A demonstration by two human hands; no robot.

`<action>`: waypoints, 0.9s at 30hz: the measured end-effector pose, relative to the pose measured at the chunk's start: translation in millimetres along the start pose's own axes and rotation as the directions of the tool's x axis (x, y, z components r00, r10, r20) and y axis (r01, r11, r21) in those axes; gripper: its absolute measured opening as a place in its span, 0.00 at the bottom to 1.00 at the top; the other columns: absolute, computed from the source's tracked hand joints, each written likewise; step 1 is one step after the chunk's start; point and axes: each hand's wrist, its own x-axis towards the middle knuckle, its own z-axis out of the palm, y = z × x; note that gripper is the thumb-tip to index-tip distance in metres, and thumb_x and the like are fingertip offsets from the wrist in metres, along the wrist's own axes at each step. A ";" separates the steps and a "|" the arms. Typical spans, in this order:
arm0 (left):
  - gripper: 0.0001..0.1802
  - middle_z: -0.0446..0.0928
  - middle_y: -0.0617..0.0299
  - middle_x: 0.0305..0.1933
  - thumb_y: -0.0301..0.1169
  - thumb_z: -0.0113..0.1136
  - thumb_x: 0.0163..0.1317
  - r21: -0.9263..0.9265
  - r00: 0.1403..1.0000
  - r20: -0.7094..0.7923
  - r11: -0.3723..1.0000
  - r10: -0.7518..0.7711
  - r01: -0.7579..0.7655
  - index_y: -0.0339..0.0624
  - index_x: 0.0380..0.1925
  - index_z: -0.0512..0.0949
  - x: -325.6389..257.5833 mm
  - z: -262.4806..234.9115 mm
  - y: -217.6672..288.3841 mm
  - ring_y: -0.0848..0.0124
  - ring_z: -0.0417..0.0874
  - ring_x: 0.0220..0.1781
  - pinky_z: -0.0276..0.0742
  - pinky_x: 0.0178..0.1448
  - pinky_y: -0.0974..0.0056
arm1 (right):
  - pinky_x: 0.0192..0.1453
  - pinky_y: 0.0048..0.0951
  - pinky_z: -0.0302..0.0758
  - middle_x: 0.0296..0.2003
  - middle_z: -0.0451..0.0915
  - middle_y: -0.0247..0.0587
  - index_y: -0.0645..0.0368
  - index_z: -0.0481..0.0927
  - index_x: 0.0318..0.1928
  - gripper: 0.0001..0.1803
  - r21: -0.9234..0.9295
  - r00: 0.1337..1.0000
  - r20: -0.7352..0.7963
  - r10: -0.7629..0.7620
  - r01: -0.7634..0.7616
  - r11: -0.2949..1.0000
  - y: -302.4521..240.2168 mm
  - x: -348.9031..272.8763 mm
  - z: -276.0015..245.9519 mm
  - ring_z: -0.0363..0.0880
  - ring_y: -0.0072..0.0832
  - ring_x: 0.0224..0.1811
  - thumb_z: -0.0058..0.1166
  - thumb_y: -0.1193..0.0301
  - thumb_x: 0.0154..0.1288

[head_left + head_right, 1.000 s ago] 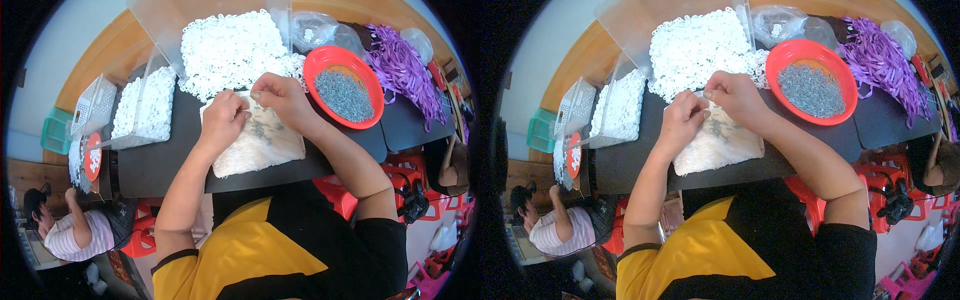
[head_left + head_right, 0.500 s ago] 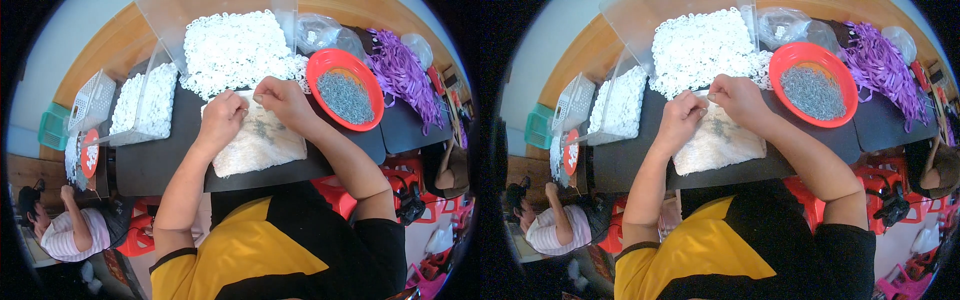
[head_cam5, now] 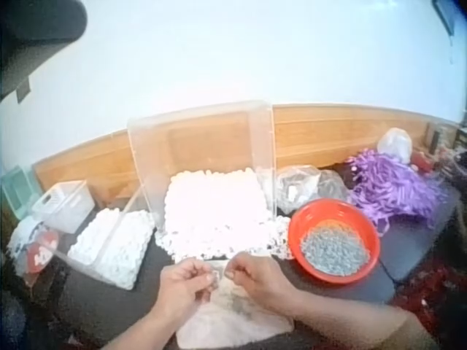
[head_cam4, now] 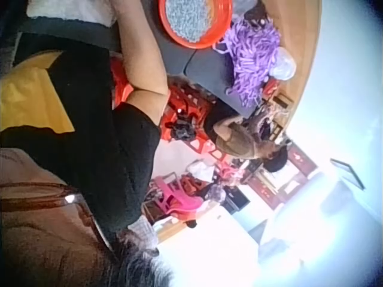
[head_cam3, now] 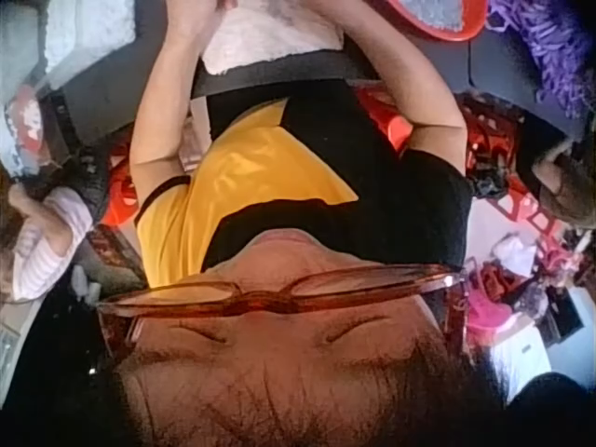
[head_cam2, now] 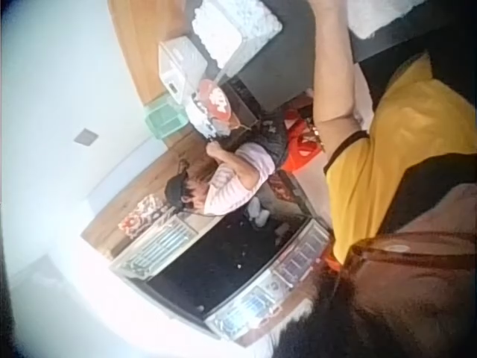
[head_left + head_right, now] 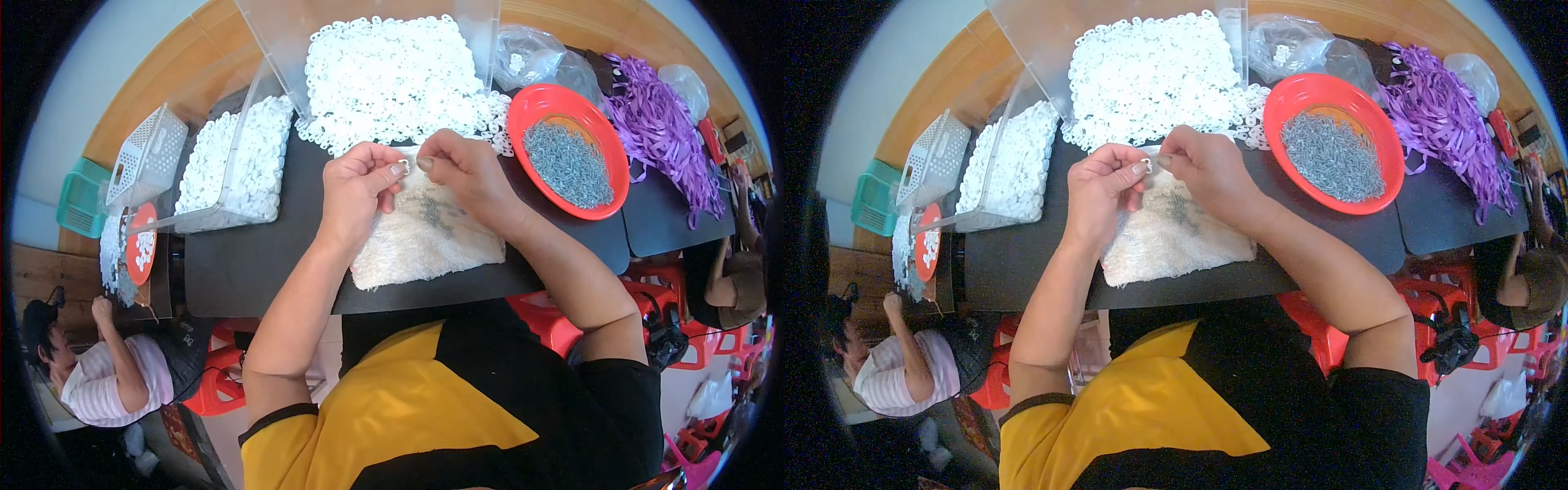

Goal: The recorder manually inserts small metal pins into white plastic rings to assemble small components at a workbench.

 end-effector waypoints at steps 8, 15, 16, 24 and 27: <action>0.03 0.76 0.62 0.25 0.18 0.57 0.60 -0.025 1.000 0.005 0.999 0.030 -0.030 0.33 0.34 0.77 -3.6 4.7 -3.6 0.80 0.73 0.22 0.67 0.20 0.75 | 0.31 0.23 0.66 0.21 0.71 0.31 0.64 0.75 0.35 0.06 -0.015 0.996 0.073 0.055 -0.054 0.998 -3.9 -2.0 1.4 0.67 0.16 0.26 0.53 0.73 0.65; 0.02 0.75 0.63 0.23 0.19 0.58 0.60 -0.023 1.000 -0.025 1.000 0.012 -0.012 0.33 0.33 0.77 -5.7 6.9 -4.5 0.80 0.71 0.19 0.65 0.19 0.75 | 0.31 0.24 0.68 0.21 0.72 0.34 0.63 0.76 0.36 0.06 -0.068 0.999 0.033 0.012 -0.010 0.998 -4.2 -2.9 4.1 0.69 0.19 0.25 0.53 0.73 0.65; 0.02 0.75 0.63 0.23 0.19 0.58 0.60 -0.016 0.999 -0.032 1.000 0.006 -0.006 0.33 0.33 0.77 -5.8 6.8 -4.2 0.80 0.70 0.18 0.64 0.19 0.75 | 0.31 0.25 0.68 0.21 0.73 0.35 0.63 0.76 0.36 0.06 -0.069 0.999 0.030 0.017 -0.015 0.997 -4.2 -3.1 3.9 0.69 0.19 0.25 0.53 0.73 0.65; 0.01 0.76 0.62 0.26 0.20 0.55 0.63 0.009 1.000 -0.018 1.000 0.013 -0.012 0.35 0.34 0.75 -6.5 8.1 -6.3 0.78 0.71 0.20 0.65 0.22 0.74 | 0.30 0.25 0.68 0.21 0.73 0.37 0.62 0.76 0.36 0.06 -0.084 1.000 0.021 0.000 0.002 0.996 -1.0 -2.2 7.0 0.70 0.21 0.24 0.54 0.72 0.64; 0.01 0.74 0.63 0.24 0.19 0.56 0.62 -0.035 0.998 -0.048 0.999 0.028 -0.030 0.35 0.33 0.76 -8.1 10.2 -14.6 0.79 0.70 0.18 0.64 0.19 0.74 | 0.34 0.42 0.72 0.26 0.79 0.47 0.58 0.77 0.34 0.06 -0.117 1.000 0.008 0.017 -0.016 0.993 -4.3 -5.3 11.1 0.80 0.45 0.31 0.54 0.69 0.61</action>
